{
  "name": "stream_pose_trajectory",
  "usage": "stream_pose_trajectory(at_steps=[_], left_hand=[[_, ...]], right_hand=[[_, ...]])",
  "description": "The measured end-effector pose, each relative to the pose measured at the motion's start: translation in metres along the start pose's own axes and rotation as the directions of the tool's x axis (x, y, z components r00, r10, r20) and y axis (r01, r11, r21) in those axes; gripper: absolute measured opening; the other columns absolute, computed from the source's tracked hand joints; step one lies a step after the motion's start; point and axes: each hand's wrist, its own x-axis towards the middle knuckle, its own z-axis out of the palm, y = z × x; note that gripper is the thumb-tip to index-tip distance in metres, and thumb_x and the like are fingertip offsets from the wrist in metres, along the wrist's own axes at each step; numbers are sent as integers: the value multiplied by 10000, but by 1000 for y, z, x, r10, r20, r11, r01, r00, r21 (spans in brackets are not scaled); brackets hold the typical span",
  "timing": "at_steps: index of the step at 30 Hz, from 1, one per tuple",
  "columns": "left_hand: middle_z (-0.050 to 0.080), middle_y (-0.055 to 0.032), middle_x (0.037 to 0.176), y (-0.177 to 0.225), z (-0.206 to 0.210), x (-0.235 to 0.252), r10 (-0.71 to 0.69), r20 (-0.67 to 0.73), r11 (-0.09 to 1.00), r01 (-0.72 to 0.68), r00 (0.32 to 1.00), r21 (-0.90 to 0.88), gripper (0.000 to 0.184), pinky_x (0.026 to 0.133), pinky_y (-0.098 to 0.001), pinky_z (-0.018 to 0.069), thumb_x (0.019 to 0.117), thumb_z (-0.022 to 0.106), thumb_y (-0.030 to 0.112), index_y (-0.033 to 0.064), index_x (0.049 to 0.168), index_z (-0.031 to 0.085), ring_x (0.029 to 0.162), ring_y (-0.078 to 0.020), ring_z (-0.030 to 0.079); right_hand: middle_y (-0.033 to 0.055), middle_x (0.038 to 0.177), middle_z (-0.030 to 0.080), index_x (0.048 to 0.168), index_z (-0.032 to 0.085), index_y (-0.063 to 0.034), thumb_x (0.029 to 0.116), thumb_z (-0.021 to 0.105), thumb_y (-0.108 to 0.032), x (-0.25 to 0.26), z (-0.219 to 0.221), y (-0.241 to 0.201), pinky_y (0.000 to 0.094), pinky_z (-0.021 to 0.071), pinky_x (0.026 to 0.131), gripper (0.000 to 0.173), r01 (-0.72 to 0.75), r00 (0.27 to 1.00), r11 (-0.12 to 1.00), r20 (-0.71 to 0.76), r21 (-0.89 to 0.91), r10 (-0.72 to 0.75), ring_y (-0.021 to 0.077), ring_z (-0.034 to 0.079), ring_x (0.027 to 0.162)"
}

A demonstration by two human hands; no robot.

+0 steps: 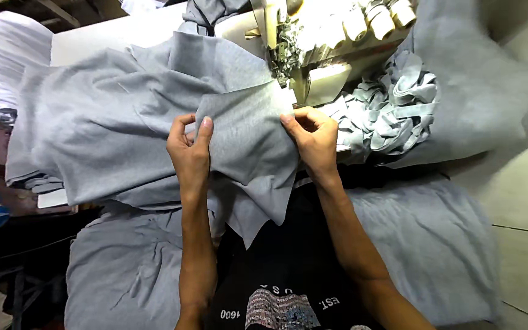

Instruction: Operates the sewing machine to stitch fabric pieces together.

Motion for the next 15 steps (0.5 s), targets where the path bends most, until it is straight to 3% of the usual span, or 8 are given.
stream_pose_trajectory(at_steps=[2, 4, 6, 7, 8, 10, 13, 15], left_hand=[[569, 73, 573, -8, -2, 6, -28, -8, 999, 28, 1000, 46, 134, 395, -173, 423, 1021, 641, 214, 178, 1133, 577, 405, -17, 482], [533, 18, 542, -16, -4, -2, -41, 2, 977, 40, 999, 207, 190, 336, -211, 348, 1027, 624, 259, 202, 1178, 525, 351, -78, 426], [604, -47, 654, -15, 1, -10, 17, -46, 856, 9, 999, 517, 297, 387, -351, 405, 1038, 585, 289, 181, 1298, 491, 440, -196, 510], [635, -77, 789, -11, 6, -12, 105, -53, 759, -45, 993, 650, 339, 474, -426, 480, 1036, 573, 262, 129, 1335, 487, 581, -252, 591], [659, -112, 986, -5, 12, -12, 199, -26, 665, -115, 980, 738, 367, 638, -465, 552, 1024, 564, 223, 80, 1354, 496, 809, -289, 658], [569, -196, 1349, 10, 25, -11, 347, 140, 571, -327, 927, 753, 368, 988, -507, 497, 1025, 545, 192, 15, 1348, 550, 1238, -360, 566], [495, -179, 1528, 22, 55, -10, 445, 458, 505, -638, 770, 581, 425, 1179, -541, 334, 1055, 482, 248, 25, 1406, 570, 1460, -350, 409], [452, -144, 1582, 19, 73, -11, 424, 551, 471, -695, 718, 543, 493, 1224, -547, 260, 1089, 413, 314, 49, 1493, 512, 1510, -318, 346]], right_hand=[[10, 738, 648, 960, 699, -114, 980, 718, -301, 0, 3, -2, 226, 455, 450, 190, -39, 999, 999, -25, -15, 38, 101, 562, 533], [7, 724, 646, 929, 689, -120, 974, 724, -318, -2, 2, -3, 236, 456, 445, 206, -67, 997, 996, -43, -50, 65, 102, 564, 527], [4, 718, 638, 905, 675, -126, 960, 740, -316, -3, 1, -2, 239, 462, 447, 208, -74, 995, 995, -65, -70, 70, 102, 567, 531], [1, 714, 632, 904, 656, -131, 952, 749, -307, -3, 1, -2, 238, 460, 445, 205, -78, 995, 994, -75, -71, 72, 101, 564, 528], [1, 701, 629, 915, 635, -134, 942, 760, -295, -4, 1, -2, 235, 447, 428, 205, -84, 993, 995, -84, -58, 79, 102, 555, 509], [0, 707, 653, 1025, 590, -144, 945, 761, -268, -5, -1, 0, 222, 456, 413, 226, -91, 994, 995, -70, -31, 89, 96, 573, 496], [-4, 725, 690, 1174, 587, -144, 961, 743, -214, -5, -4, 3, 206, 457, 418, 273, -33, 999, 999, -35, -13, 33, 80, 590, 512], [-7, 761, 695, 1174, 635, -127, 968, 728, -168, -1, -8, 1, 208, 498, 460, 230, 25, 999, 999, -27, -30, -26, 75, 618, 561]])
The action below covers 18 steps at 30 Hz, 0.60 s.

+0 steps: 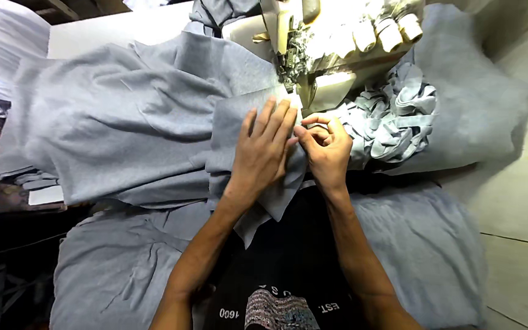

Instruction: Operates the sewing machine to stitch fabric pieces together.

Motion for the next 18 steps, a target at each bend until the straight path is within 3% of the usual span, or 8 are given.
stream_pose_trajectory(at_steps=[5, 11, 18], left_hand=[[415, -124, 1614, 10, 16, -1, -92, -14, 994, 92, 996, 54, 552, 1221, -509, 257, 1106, 317, 367, 62, 1548, 445, 1516, -285, 339], [376, -119, 1639, 6, 20, -6, -116, -42, 993, 117, 992, 31, 572, 1250, -511, 207, 1105, 326, 377, 54, 1570, 407, 1536, -255, 309], [352, -119, 1653, 1, 22, -8, -87, -47, 996, 88, 995, 21, 582, 1260, -515, 183, 1106, 309, 373, 51, 1586, 376, 1552, -246, 272]], right_hand=[[-22, 852, 728, 1110, 715, -119, 966, 728, -157, 11, -17, -4, 206, 558, 563, 150, 59, 998, 994, 21, -92, -57, 51, 665, 659], [3, 917, 739, 1106, 719, -78, 957, 732, -120, 13, -14, 5, 218, 591, 636, 156, 96, 995, 994, 7, -49, -96, 64, 689, 722], [8, 924, 747, 1086, 730, -59, 934, 752, -99, 12, -8, 9, 215, 599, 653, 158, 88, 995, 996, -38, -24, -89, 66, 697, 735]])
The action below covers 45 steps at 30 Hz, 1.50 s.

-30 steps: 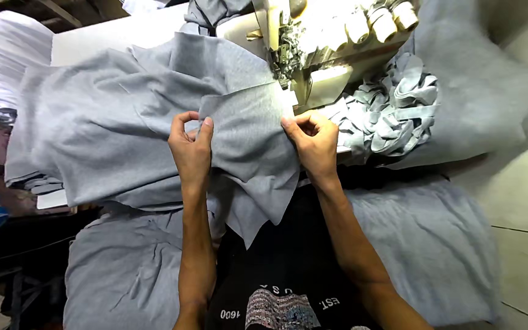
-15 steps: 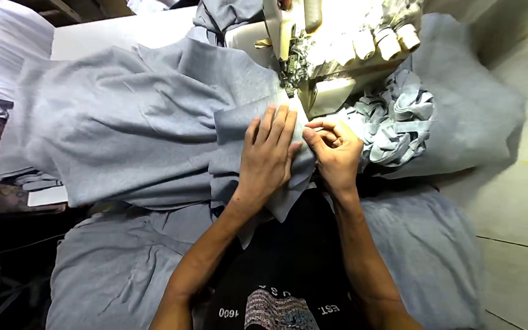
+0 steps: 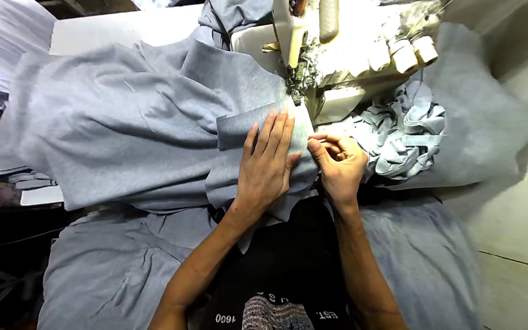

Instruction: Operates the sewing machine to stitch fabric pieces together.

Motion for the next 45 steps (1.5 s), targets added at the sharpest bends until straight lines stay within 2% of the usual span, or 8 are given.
stream_pose_trajectory(at_steps=[19, 27, 32, 34, 37, 40, 43, 45], left_hand=[[379, -106, 1641, -16, 3, 8, 49, -24, 999, -49, 998, 17, 574, 1254, -506, 195, 1103, 301, 364, 48, 1572, 401, 1544, -245, 293], [380, -116, 1640, -32, -2, 24, 55, -7, 998, -54, 998, 39, 553, 1253, -530, 183, 1108, 329, 339, 42, 1567, 412, 1544, -280, 290], [345, -107, 1659, -43, -12, 21, 59, 23, 998, -59, 998, -19, 565, 1249, -569, 185, 1110, 314, 354, 52, 1581, 386, 1553, -295, 262], [313, -84, 1673, -59, -22, 7, 3, 38, 996, 0, 999, -91, 585, 1245, -583, 196, 1101, 331, 413, 91, 1587, 386, 1558, -283, 243], [292, -72, 1674, -105, -43, -44, -244, 23, 965, 245, 969, -90, 708, 1184, -585, 302, 1024, 466, 561, 171, 1604, 349, 1519, -290, 305], [417, -211, 1536, -153, -58, -119, -451, -38, 890, 452, 892, 58, 764, 1057, -694, 326, 932, 622, 570, 195, 1565, 414, 1365, -467, 404], [647, -261, 1123, -174, -68, -144, -437, -71, 882, 442, 897, 164, 326, 957, -655, 391, 945, 570, 219, 42, 1202, 665, 1098, -494, 563], [661, -270, 1088, -188, -83, -142, -404, -21, 899, 401, 914, 174, 283, 883, -654, 452, 924, 547, 113, -23, 1146, 657, 1042, -485, 613]], right_hand=[[12, 905, 746, 1088, 729, -51, 940, 745, -88, 8, 11, 1, 214, 597, 649, 154, -12, 1000, 998, -27, 60, 14, 69, 696, 730], [-12, 800, 707, 1130, 713, -102, 991, 699, -170, 20, 18, -1, 196, 507, 492, 155, -45, 999, 998, 17, 36, 44, 53, 621, 593], [-13, 776, 695, 1134, 706, -107, 992, 699, -173, 19, 19, -1, 193, 493, 475, 156, -59, 998, 998, -2, 39, 59, 52, 600, 563], [-14, 762, 685, 1146, 695, -113, 995, 696, -179, 17, 19, -1, 194, 469, 456, 165, -65, 998, 997, -13, 37, 66, 55, 579, 543], [-10, 753, 663, 1202, 644, -126, 1020, 653, -176, 5, 13, -1, 214, 458, 464, 189, -99, 995, 995, -7, 0, 99, 77, 568, 552], [-5, 828, 689, 1267, 580, -107, 983, 610, -65, -27, -5, 1, 243, 540, 591, 289, -146, 986, 987, 71, -72, 151, 83, 634, 670], [-2, 923, 737, 1347, 509, -105, 916, 654, -47, -70, -14, 4, 246, 604, 750, 459, -305, 942, 948, 119, -89, 314, 73, 710, 818], [5, 962, 743, 1361, 492, -85, 910, 698, -85, -91, -12, 9, 243, 601, 809, 496, -374, 914, 924, 134, -82, 382, 60, 714, 880]])
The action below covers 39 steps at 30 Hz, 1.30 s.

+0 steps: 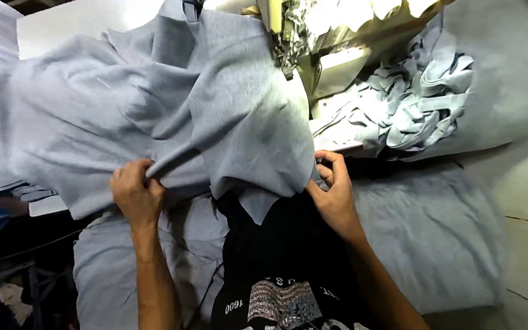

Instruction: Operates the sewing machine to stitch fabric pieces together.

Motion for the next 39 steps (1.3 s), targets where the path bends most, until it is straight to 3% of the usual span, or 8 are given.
stream_pose_trajectory(at_steps=[6, 9, 12, 22, 28, 33, 37, 39], left_hand=[[603, -330, 1277, -17, -93, 111, -131, -174, 990, 138, 976, 29, 379, 1054, -489, 441, 1038, 475, 137, -120, 1304, 563, 1206, -399, 584], [532, -379, 1377, 13, -105, 194, -122, 48, 979, 112, 991, 168, 414, 1123, -605, 342, 1056, 424, 102, -124, 1397, 488, 1318, -501, 507], [591, -409, 1211, 26, -88, 237, 51, 159, 959, -93, 986, 269, 300, 985, -773, 365, 968, 579, 32, -118, 1228, 594, 1182, -617, 540], [642, -153, 1244, 199, 33, -20, 404, 32, 883, -381, 914, -273, 386, 978, -437, 495, 967, 677, 288, 51, 1269, 630, 1160, -308, 600], [715, -120, 1086, 187, 33, -21, 408, -26, 888, -403, 913, -221, 178, 939, -415, 532, 995, 600, 103, 43, 1127, 702, 1057, -270, 672], [635, -169, 1022, 189, 17, -15, 317, -203, 862, -371, 926, -345, 168, 814, -348, 569, 927, 516, -71, -20, 1072, 584, 955, -254, 656], [555, -60, 918, 204, -35, 8, 192, -140, 812, -238, 971, -533, 174, 684, -241, 495, 1036, 415, 141, 20, 1131, 496, 794, -82, 567], [589, -17, 938, 212, -61, 23, 222, -25, 815, -200, 975, -543, 408, 677, -251, 523, 1020, 578, 408, 59, 1217, 499, 786, -57, 587]], right_hand=[[-12, 896, 739, 1099, 690, -61, 937, 734, -152, -2, 6, 2, 206, 581, 757, 191, 62, 994, 995, 87, 83, -70, 28, 694, 815], [4, 893, 748, 1086, 701, -57, 934, 738, -119, 12, 14, -3, 220, 603, 732, 168, 60, 984, 994, 160, 97, -75, 47, 710, 791], [4, 921, 752, 1119, 691, -73, 946, 723, -138, 20, 19, -10, 255, 611, 758, 187, 74, 974, 996, 212, 44, -81, 66, 719, 826], [-2, 760, 697, 1135, 659, -59, 975, 692, -134, 15, 15, -6, 231, 563, 630, 179, 63, 976, 971, 189, 230, -108, 72, 653, 662], [-2, 824, 697, 1053, 690, -48, 972, 689, -124, 8, 7, -4, 217, 570, 654, 111, 171, 977, 960, 89, 220, -194, 61, 653, 706], [39, 1089, 700, 957, 696, -63, 945, 680, -146, 11, 1, -4, 293, 584, 894, 85, 216, 971, 934, 34, 285, -235, 117, 673, 1038], [-19, 862, 691, 1164, 606, -79, 1000, 620, -254, 22, 1, -16, 241, 565, 701, 240, 146, 976, 957, 121, 251, -181, 58, 663, 777], [-3, 829, 713, 1284, 550, -98, 1010, 644, -320, 32, 6, -25, 245, 569, 633, 364, 86, 975, 968, 180, 237, -131, 76, 673, 696]])
